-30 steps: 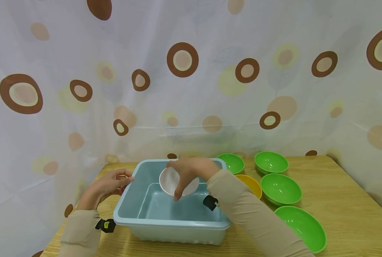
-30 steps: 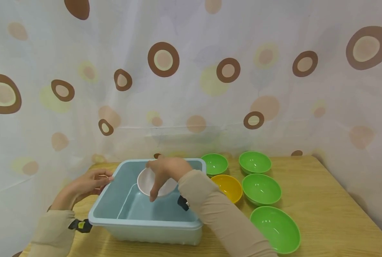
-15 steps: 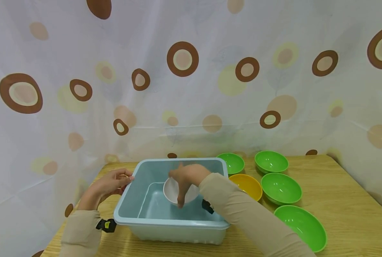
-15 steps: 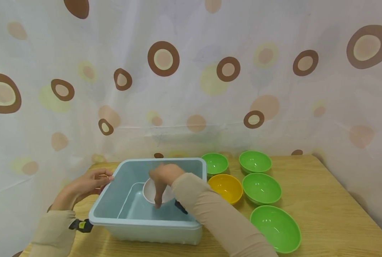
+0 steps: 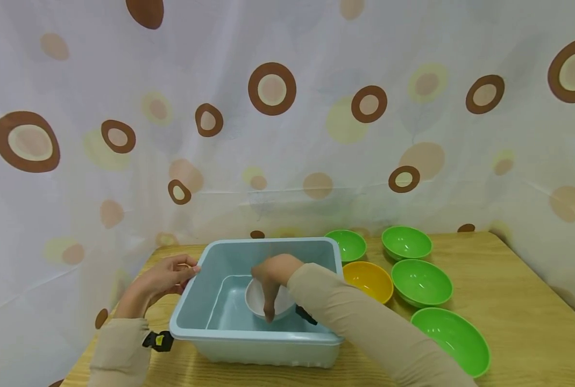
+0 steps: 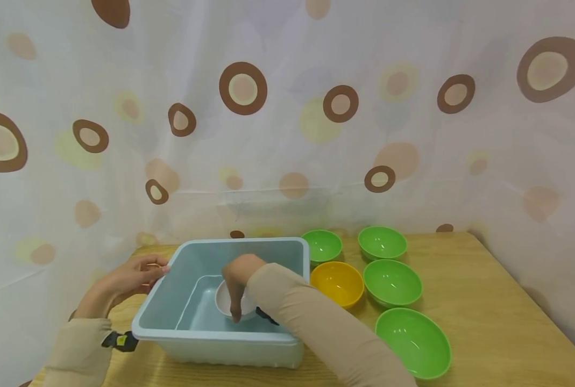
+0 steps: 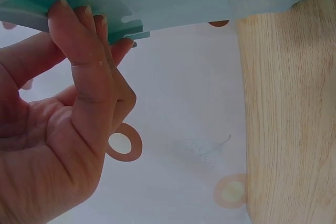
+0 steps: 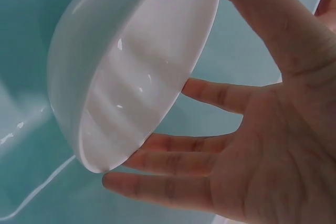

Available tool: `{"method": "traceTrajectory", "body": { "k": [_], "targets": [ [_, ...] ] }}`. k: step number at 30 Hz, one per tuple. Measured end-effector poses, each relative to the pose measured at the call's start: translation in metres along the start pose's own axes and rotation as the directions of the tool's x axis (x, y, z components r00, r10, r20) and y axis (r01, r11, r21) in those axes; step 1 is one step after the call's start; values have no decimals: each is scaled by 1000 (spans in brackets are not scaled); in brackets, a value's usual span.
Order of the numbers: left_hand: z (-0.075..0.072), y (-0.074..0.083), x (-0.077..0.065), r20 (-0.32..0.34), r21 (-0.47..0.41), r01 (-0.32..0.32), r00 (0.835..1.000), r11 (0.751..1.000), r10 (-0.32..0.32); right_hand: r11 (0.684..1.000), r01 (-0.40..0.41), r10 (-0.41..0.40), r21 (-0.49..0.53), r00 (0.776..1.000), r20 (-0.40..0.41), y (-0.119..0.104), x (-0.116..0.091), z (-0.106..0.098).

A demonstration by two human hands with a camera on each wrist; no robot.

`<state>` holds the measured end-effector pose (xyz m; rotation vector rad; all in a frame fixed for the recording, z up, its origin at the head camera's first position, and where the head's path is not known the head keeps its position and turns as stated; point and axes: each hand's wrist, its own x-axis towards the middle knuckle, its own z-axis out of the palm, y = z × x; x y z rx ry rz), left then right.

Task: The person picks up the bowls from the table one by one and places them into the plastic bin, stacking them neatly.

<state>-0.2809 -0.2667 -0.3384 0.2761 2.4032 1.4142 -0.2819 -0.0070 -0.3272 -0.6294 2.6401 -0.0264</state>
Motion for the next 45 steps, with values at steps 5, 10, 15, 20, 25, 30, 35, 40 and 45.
{"method": "traceTrajectory", "body": {
  "k": [5,10,15,20,25,30,35,40,45],
  "targets": [
    [0,-1,0,-7,-3,4,1000,1000,-4,1000,-26,26,13,1000,10,-5,1,5],
    [0,-1,0,-8,-3,1,1000,1000,-1,999,-19,20,-34,1000,9,-9,0,8],
    [-1,-1,0,-3,2,-4,1000,1000,4,998,-34,35,-53,999,3,-12,3,13],
    [-1,1,-3,-7,1,-6,1000,1000,6,997,-49,50,-52,999,8,-12,8,17],
    [-1,1,-4,-1,-1,-8,1000,1000,8,998,-68,68,-17,998,-1,-13,7,19],
    [1,1,-4,-8,1,-6,1000,1000,6,997,-80,80,-10,997,-9,-14,4,20],
    [2,0,-3,-16,6,2,1000,1000,-2,996,-94,94,0,996,7,-15,5,21],
    [2,-2,-2,-15,7,-1,1000,1000,1,996,-74,74,-45,997,1,-13,3,18],
    [1,-2,-1,-12,4,-5,1000,1000,5,996,-50,51,-69,999,4,-13,-2,12]
  ]
}}
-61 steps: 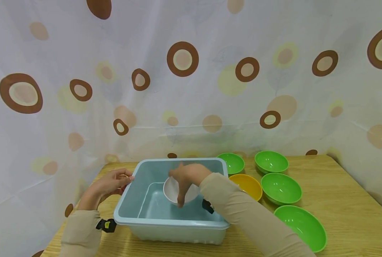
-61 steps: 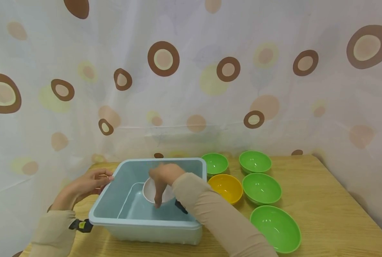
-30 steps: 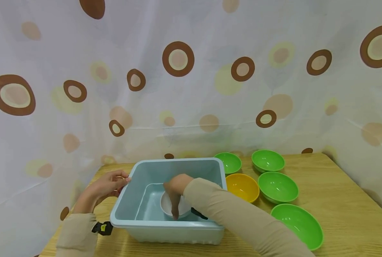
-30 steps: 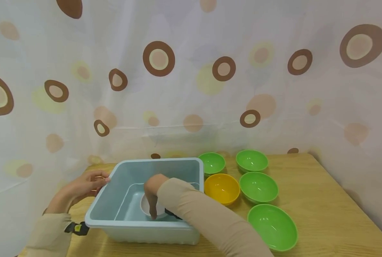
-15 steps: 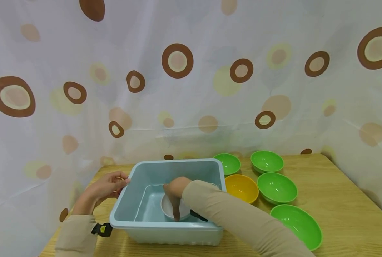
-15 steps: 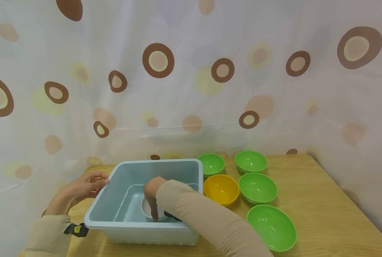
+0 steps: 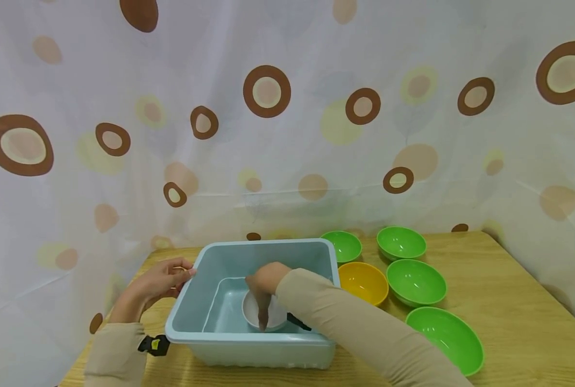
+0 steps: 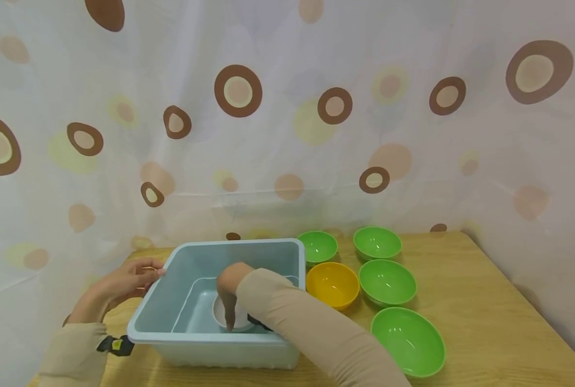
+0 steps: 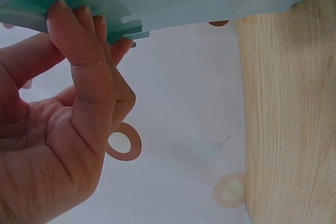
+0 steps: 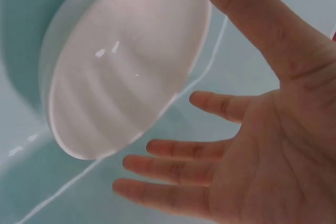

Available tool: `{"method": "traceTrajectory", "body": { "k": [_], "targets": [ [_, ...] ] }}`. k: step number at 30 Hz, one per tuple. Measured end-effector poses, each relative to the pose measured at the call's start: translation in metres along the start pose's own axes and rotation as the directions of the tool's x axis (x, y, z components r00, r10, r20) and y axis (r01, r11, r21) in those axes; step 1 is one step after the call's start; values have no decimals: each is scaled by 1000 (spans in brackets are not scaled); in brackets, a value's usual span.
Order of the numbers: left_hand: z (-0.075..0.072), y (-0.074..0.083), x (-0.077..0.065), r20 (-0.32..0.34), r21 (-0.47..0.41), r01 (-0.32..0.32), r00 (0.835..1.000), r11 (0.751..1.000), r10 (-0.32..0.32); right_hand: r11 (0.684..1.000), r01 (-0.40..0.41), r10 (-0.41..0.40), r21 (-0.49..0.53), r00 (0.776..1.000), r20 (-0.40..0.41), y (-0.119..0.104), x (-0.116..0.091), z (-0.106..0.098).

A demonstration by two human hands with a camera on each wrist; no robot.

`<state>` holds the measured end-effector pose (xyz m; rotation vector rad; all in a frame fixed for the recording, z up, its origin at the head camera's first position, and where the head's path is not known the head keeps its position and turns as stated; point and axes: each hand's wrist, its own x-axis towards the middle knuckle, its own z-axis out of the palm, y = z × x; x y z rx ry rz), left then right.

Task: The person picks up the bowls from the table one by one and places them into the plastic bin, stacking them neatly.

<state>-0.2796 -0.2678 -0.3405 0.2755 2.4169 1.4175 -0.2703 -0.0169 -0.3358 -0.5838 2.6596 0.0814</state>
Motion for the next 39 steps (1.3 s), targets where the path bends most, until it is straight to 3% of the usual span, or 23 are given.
{"method": "traceTrajectory", "body": {
  "k": [6,13,17,26,39],
  "targets": [
    [0,1,0,2,4,0,1000,1000,0,997,18,-19,77,1000,11,-2,-8,-6],
    [1,1,0,-2,-1,2,1000,1000,-2,999,54,-54,3,998,27,-3,-14,-17],
    [2,0,0,-10,-5,5,1000,1000,-5,997,77,-77,11,996,39,-1,-21,-23],
    [2,1,-1,-26,3,9,1000,1000,-9,982,176,-174,69,984,-33,6,-42,-39],
    [1,-1,-2,6,-19,-18,1000,1000,18,962,273,-271,4,957,-104,15,-60,-50]
  ]
}}
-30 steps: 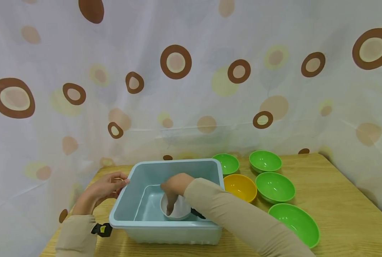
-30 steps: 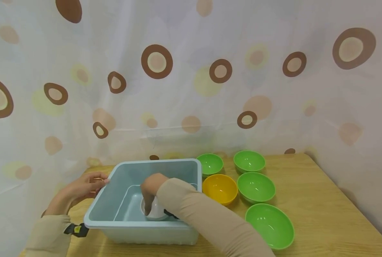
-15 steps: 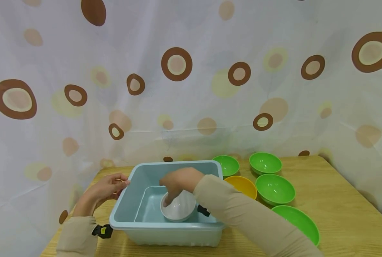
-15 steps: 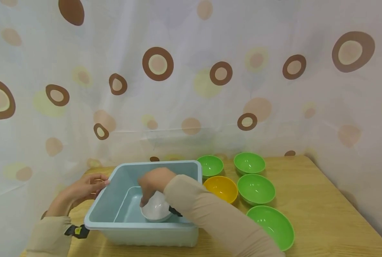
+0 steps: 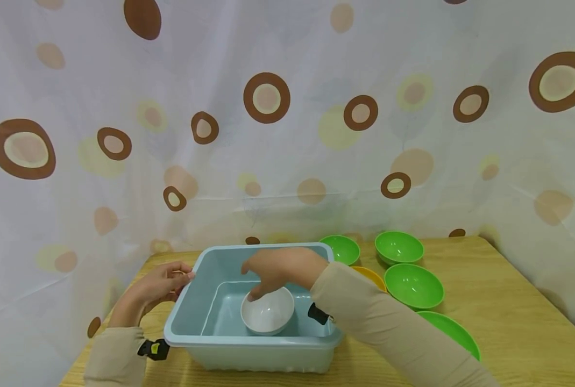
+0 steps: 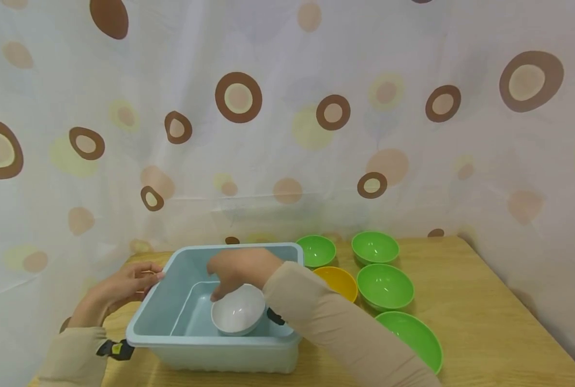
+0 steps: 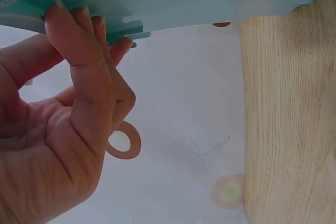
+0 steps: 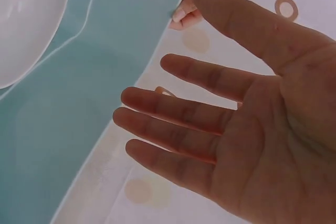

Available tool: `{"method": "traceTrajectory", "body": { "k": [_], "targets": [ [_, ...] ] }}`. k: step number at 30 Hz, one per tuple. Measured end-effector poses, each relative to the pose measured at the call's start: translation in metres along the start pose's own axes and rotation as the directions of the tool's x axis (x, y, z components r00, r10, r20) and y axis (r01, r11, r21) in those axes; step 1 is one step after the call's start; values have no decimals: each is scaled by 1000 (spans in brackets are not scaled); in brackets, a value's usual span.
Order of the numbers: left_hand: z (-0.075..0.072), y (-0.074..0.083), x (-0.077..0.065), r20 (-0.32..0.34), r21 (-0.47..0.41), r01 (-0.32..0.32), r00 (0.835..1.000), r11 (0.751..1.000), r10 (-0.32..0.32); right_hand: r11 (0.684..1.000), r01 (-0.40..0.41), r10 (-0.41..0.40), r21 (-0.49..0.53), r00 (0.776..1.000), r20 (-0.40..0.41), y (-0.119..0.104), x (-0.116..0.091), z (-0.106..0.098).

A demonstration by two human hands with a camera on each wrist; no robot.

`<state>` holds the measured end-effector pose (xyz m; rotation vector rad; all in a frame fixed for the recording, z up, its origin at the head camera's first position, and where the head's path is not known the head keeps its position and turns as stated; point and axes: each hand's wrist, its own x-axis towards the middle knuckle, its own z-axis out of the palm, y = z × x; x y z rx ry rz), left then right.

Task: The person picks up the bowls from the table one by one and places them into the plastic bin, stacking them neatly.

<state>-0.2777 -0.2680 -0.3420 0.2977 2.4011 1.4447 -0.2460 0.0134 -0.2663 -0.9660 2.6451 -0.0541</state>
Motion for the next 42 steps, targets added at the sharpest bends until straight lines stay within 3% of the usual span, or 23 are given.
{"method": "traceTrajectory", "body": {
  "k": [10,18,22,27,34,40,42],
  "targets": [
    [-1,-4,-4,-13,-11,-11,1000,1000,11,992,118,-111,44,985,-131,10,-24,-6],
    [0,-4,-4,-27,-14,-15,1000,1000,15,965,246,-216,90,942,-256,27,-43,-10],
    [1,-3,-2,-35,-18,-23,999,1000,22,951,298,-257,80,910,-327,37,-50,-11],
    [2,-4,0,-42,-28,-24,999,999,23,932,354,-290,80,859,-423,49,-62,-10],
    [2,-6,1,-41,-29,-29,999,999,28,933,346,-229,104,790,-569,71,-81,-1],
    [2,-6,0,-53,-30,-22,998,999,20,942,333,-198,34,636,-746,96,-89,10],
    [2,-5,0,-60,-31,-21,998,999,19,949,311,-160,48,606,-779,103,-93,13]
  ]
}}
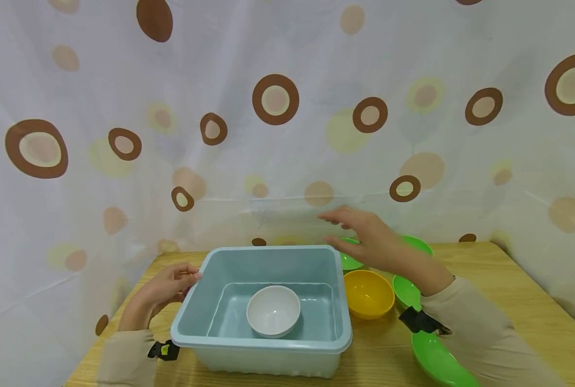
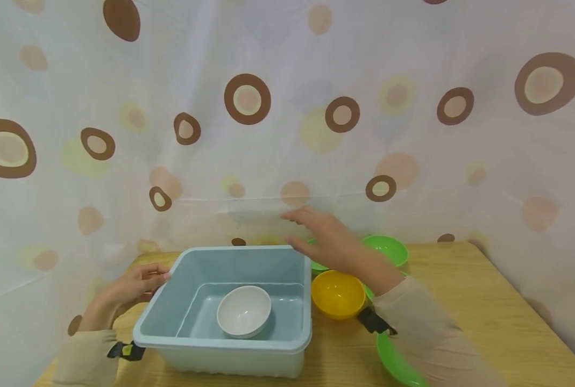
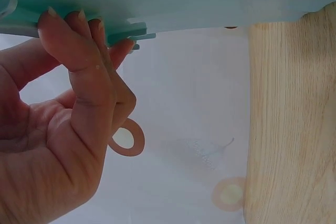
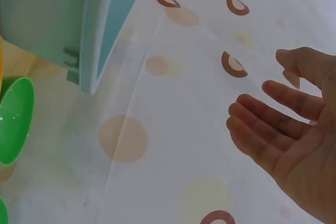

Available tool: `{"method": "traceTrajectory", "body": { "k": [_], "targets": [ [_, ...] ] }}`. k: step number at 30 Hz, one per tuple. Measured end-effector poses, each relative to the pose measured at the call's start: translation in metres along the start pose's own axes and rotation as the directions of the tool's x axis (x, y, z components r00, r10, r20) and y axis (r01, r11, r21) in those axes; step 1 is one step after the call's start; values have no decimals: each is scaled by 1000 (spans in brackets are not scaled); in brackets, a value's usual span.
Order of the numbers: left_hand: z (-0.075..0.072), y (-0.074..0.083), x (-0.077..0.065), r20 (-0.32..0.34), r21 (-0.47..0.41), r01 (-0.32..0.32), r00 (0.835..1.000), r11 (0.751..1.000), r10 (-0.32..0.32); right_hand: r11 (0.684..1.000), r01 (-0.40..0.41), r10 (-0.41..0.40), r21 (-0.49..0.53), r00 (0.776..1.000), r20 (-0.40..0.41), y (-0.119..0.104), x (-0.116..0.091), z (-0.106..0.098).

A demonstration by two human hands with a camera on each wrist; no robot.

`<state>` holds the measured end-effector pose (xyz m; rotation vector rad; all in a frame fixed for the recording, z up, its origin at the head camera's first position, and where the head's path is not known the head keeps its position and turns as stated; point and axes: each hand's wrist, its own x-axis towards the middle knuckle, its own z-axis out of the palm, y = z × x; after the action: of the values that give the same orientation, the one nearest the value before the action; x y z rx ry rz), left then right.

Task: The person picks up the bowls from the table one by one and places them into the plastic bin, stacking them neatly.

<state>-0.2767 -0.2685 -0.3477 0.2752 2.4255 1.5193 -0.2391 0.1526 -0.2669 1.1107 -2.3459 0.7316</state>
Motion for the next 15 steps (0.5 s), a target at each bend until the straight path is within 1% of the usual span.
{"method": "traceTrajectory", "body": {
  "k": [3,6,9,12,15],
  "targets": [
    [0,0,0,-3,-4,1,1000,1000,-1,997,-82,81,-11,996,-30,8,-8,-5],
    [0,0,0,0,-7,-1,1000,1000,1,984,-175,175,-22,984,-19,16,-15,-8],
    [-1,-1,0,7,-11,-7,1000,1000,7,965,-262,262,-22,965,10,23,-21,-8],
    [-1,-1,0,13,-15,-11,1000,1000,11,939,-344,345,-19,937,50,30,-26,-8],
    [-2,-1,0,20,-18,-13,1000,1000,14,912,-408,410,-36,907,92,35,-29,-6]
  ]
}}
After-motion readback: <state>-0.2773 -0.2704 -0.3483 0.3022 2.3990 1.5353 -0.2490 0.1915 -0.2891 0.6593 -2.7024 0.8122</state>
